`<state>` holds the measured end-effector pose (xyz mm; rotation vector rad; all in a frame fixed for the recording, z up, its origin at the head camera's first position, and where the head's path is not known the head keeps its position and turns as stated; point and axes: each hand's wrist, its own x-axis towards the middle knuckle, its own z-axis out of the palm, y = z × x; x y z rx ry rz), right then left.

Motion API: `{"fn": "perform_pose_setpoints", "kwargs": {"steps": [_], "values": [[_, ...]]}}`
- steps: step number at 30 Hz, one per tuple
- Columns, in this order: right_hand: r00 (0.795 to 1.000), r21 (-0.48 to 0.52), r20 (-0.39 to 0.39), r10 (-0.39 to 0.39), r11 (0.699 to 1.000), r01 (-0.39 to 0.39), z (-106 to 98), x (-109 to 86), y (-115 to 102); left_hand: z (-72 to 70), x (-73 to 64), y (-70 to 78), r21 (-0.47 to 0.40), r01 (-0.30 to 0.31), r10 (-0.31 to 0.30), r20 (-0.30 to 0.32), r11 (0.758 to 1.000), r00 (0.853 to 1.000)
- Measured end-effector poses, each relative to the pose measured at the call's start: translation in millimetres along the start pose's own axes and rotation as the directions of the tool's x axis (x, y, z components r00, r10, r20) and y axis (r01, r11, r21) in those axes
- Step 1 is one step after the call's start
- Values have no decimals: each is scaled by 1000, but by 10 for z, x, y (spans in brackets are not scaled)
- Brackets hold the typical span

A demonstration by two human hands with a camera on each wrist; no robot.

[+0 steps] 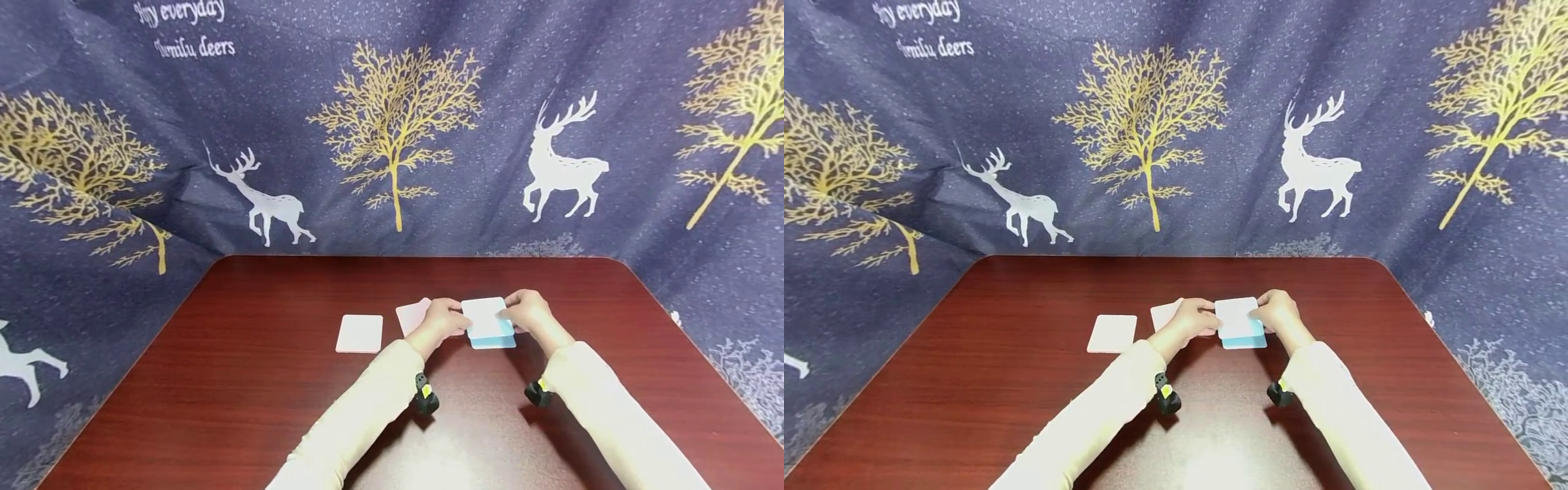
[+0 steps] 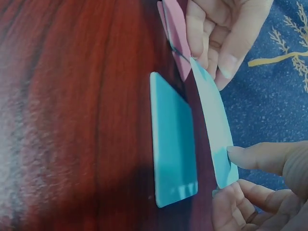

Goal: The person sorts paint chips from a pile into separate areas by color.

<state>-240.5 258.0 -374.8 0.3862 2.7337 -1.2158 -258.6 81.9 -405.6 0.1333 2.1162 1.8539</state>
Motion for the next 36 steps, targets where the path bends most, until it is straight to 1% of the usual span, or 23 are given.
{"fn": "perform_pose_setpoints", "kwargs": {"steps": [4,10,17,22,29,36], "values": [[1000,-3,-14,-1,1000,1,62,3,62,23,3,-37,-8,20,-20,-7,1000,1000],[1000,-10,-26,-9,1000,9,131,22,134,35,3,-69,43,15,-15,-4,999,1000],[999,-80,-44,-15,997,12,142,18,164,49,-4,-81,88,10,-10,5,996,1000],[998,-109,-53,-14,994,8,168,16,173,64,7,-103,104,22,-22,-2,994,1000],[996,-192,-80,-45,981,29,172,14,172,88,26,-105,114,6,-6,-5,994,1000],[994,-229,-83,-74,972,53,165,14,182,110,11,-84,142,2,-1,-7,990,1000]]}}
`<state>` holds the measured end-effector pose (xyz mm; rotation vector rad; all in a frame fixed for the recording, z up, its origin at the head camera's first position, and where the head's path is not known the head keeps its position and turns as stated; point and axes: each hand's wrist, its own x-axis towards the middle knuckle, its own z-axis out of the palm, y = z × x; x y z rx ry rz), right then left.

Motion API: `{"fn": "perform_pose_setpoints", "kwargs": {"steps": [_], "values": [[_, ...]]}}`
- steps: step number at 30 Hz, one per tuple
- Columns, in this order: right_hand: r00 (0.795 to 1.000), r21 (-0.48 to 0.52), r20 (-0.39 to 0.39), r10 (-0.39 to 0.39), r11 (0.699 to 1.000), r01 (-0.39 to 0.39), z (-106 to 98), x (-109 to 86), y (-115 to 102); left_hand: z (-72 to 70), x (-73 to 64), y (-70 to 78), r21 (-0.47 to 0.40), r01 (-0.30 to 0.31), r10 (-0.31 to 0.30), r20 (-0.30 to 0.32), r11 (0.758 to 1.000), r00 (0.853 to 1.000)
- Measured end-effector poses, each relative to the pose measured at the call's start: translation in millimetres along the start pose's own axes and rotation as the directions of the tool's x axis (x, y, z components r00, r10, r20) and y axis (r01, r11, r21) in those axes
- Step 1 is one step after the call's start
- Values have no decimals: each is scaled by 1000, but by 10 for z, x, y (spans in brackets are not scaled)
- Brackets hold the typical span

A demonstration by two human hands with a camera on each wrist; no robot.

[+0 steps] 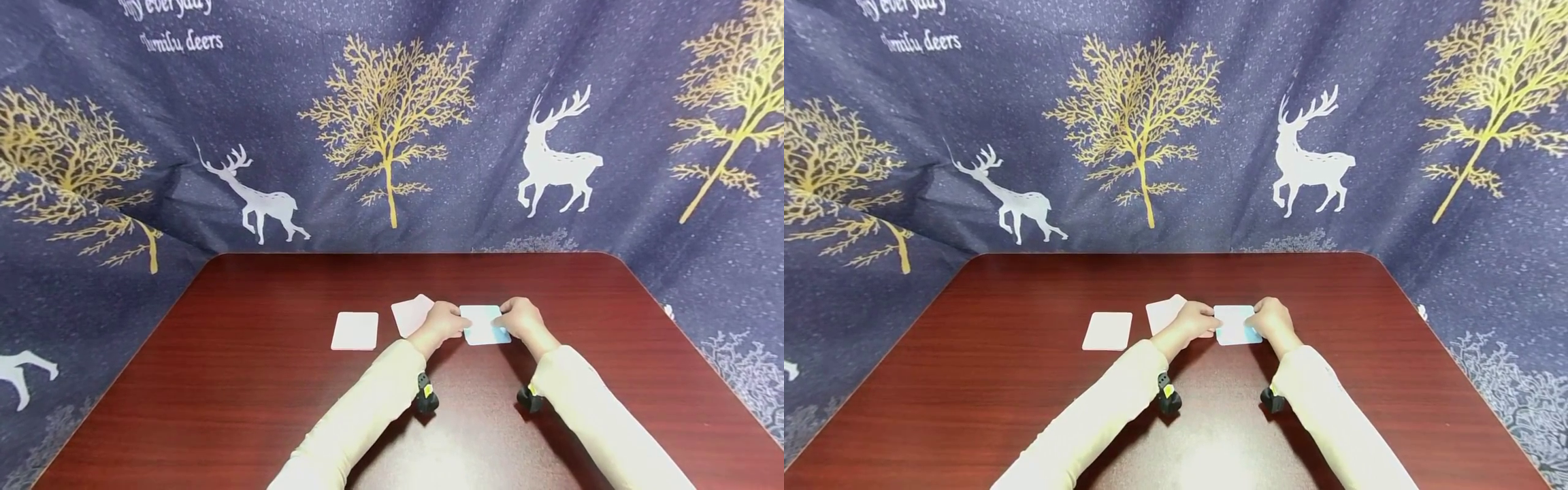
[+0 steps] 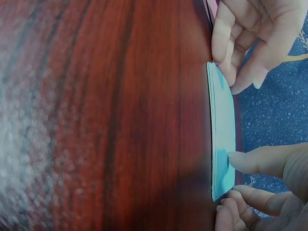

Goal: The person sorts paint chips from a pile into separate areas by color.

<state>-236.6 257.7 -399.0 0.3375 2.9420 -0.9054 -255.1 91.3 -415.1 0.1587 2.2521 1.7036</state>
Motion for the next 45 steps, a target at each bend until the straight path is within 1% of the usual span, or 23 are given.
{"fn": "perform_pose_setpoints", "kwargs": {"steps": [11,15,17,18,19,22,24,25,28,29,31,33,38,41,45], "values": [[999,-12,-17,-28,1000,28,38,7,-105,-76,-10,-1,-16,12,-12,-4,1000,1000],[999,-23,-19,-33,999,32,25,17,-198,-147,-14,44,30,11,-11,-17,999,1000],[999,-22,-20,-36,999,36,22,27,-250,-205,-21,82,61,10,-8,-33,998,999],[999,-19,-14,-40,999,40,18,29,-279,-238,-21,102,70,23,-20,-38,997,999],[999,-14,-10,-44,999,43,16,29,-304,-275,-23,125,94,25,-20,-51,995,998],[999,13,-6,-49,999,49,0,26,-378,-405,-32,184,188,16,0,-84,982,996],[998,34,1,-55,998,55,-16,25,-431,-500,-35,213,278,11,20,-111,961,994],[998,42,-4,-59,997,59,-20,30,-458,-547,-36,221,324,-5,49,-126,946,991],[997,68,1,-71,995,71,-24,47,-547,-680,-39,224,392,-7,75,-160,920,984],[997,74,3,-75,994,75,-20,51,-577,-717,-42,221,404,-5,81,-170,915,982],[996,89,15,-84,993,83,-7,56,-632,-779,-52,208,416,1,84,-185,909,979],[995,101,29,-95,991,91,10,56,-678,-829,-71,194,426,18,72,-194,905,978],[990,112,40,-132,986,127,78,57,-752,-919,-111,142,421,64,29,-211,905,977],[989,134,47,-142,982,135,146,66,-780,-965,-137,106,376,100,-16,-221,921,975],[986,165,70,-150,977,137,257,59,-828,-1011,-168,56,283,148,-87,-216,948,973]]}}
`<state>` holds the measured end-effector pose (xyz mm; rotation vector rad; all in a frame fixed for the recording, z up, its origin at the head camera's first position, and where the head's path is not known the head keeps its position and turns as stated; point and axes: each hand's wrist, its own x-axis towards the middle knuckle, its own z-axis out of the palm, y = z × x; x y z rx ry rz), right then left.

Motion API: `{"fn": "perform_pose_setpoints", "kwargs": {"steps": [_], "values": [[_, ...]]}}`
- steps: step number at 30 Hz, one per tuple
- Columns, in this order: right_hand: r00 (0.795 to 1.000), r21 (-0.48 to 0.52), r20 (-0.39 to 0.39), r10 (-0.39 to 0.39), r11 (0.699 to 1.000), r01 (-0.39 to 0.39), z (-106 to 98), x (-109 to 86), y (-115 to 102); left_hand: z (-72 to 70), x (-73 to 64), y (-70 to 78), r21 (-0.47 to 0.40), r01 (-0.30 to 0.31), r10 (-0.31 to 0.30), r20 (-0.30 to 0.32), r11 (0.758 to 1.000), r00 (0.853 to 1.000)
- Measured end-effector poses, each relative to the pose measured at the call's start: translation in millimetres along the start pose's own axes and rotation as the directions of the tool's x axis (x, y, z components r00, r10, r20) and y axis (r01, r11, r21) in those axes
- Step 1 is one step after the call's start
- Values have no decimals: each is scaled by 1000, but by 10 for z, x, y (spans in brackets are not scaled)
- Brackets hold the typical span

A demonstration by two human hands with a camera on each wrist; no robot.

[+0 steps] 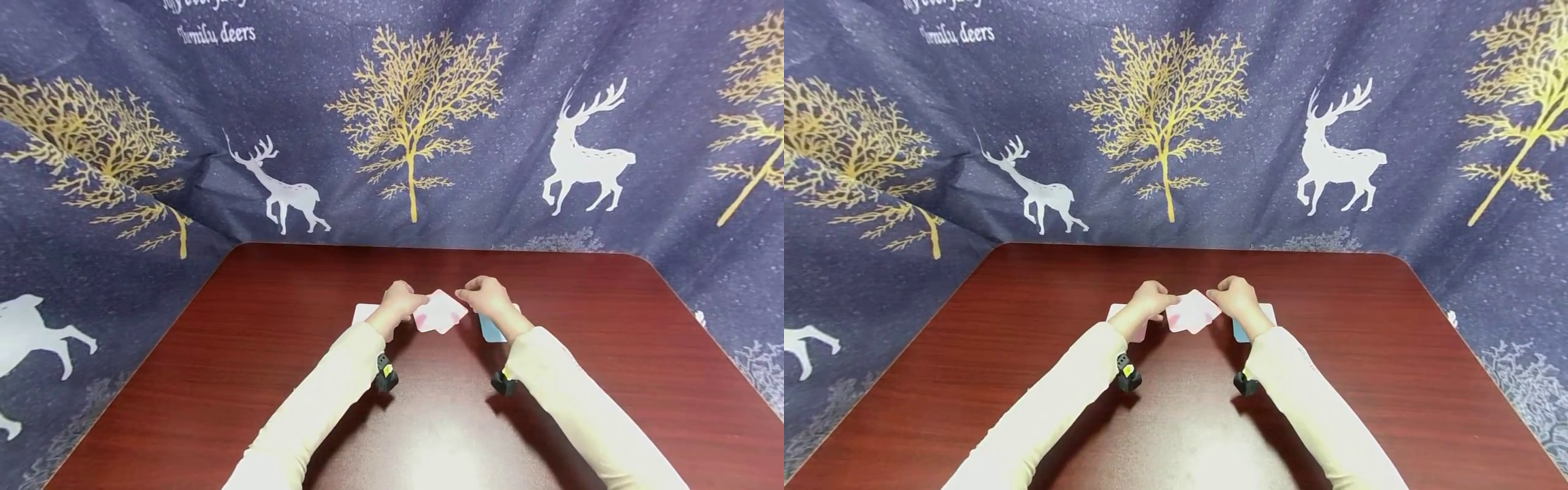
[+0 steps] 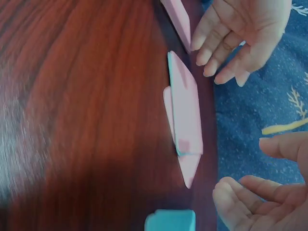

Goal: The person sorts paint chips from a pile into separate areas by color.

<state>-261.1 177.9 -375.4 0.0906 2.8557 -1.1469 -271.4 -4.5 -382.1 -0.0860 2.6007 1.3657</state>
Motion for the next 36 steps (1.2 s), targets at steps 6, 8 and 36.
{"fn": "perform_pose_setpoints", "kwargs": {"steps": [6,8,36], "values": [[1000,-1,16,-25,1000,25,184,15,-43,-32,-20,-81,-115,44,-39,48,992,998],[999,13,26,-19,1000,18,234,19,-39,-24,-38,-93,-130,68,-60,64,989,996],[993,319,82,89,941,-110,345,78,-12,64,43,-141,-272,109,-113,1,956,994]]}}
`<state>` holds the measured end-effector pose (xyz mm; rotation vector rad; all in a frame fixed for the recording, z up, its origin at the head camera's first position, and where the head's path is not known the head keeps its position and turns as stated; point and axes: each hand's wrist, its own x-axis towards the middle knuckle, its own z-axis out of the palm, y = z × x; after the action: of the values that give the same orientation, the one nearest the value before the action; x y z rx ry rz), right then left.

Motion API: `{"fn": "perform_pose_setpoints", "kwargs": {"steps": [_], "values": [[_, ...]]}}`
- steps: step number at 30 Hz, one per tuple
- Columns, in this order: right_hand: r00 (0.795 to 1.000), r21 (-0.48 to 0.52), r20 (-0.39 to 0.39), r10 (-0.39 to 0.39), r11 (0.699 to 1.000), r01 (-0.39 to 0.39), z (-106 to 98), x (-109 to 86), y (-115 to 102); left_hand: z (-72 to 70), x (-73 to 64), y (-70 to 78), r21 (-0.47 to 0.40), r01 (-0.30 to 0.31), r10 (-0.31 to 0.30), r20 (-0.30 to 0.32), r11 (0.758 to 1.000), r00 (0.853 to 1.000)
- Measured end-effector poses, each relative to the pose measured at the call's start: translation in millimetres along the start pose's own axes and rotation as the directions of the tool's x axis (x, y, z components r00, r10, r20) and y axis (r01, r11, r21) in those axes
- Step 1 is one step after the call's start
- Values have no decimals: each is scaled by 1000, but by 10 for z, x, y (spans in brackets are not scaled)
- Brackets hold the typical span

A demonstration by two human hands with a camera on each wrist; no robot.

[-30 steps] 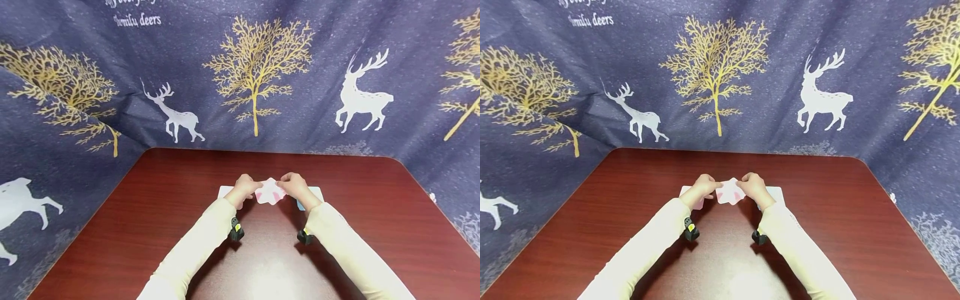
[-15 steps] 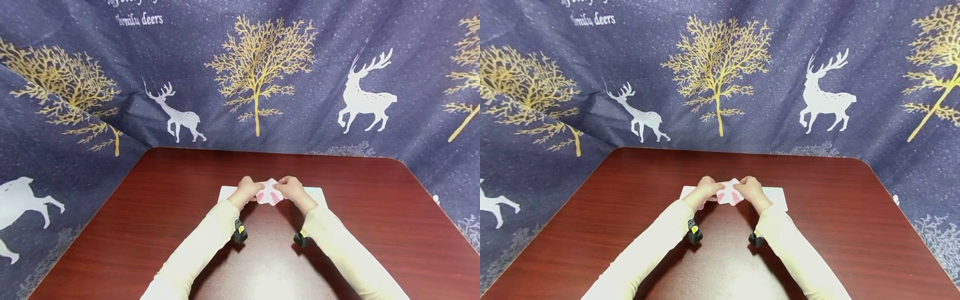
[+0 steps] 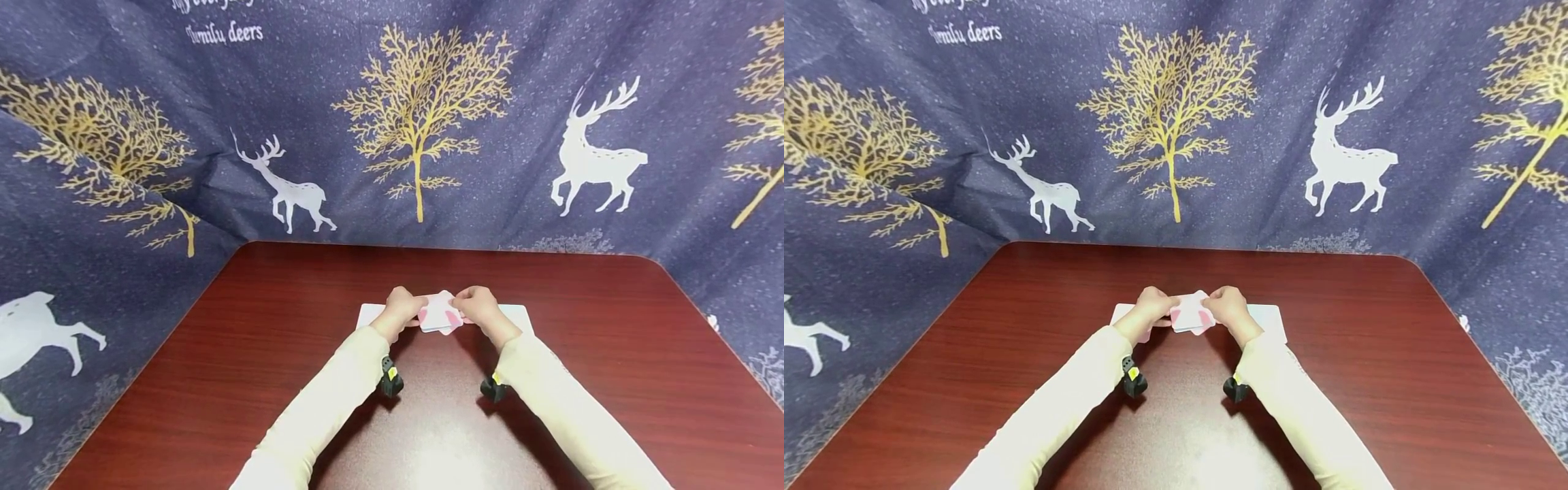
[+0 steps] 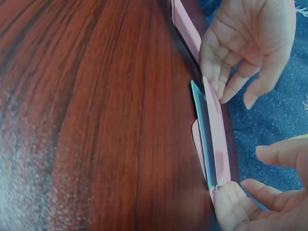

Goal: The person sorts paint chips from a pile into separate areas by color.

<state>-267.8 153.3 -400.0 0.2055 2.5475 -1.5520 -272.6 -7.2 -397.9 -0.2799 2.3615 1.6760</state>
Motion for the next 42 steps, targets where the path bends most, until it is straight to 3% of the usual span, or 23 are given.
{"fn": "perform_pose_setpoints", "kwargs": {"steps": [10,17,29,34,42], "values": [[1000,98,14,15,995,-16,-16,46,64,10,109,-39,86,20,-17,-28,996,999],[999,117,-4,37,992,-37,-64,37,70,8,75,-82,-40,-13,13,5,999,1000],[996,144,60,61,987,-70,-73,3,4,-87,54,-134,-164,-54,60,30,985,998],[994,161,96,51,985,-66,-42,-27,-45,-178,58,-129,-157,-80,86,31,984,996],[993,190,113,37,980,-58,44,-58,-144,-351,24,-102,-118,-66,70,26,991,997]]}}
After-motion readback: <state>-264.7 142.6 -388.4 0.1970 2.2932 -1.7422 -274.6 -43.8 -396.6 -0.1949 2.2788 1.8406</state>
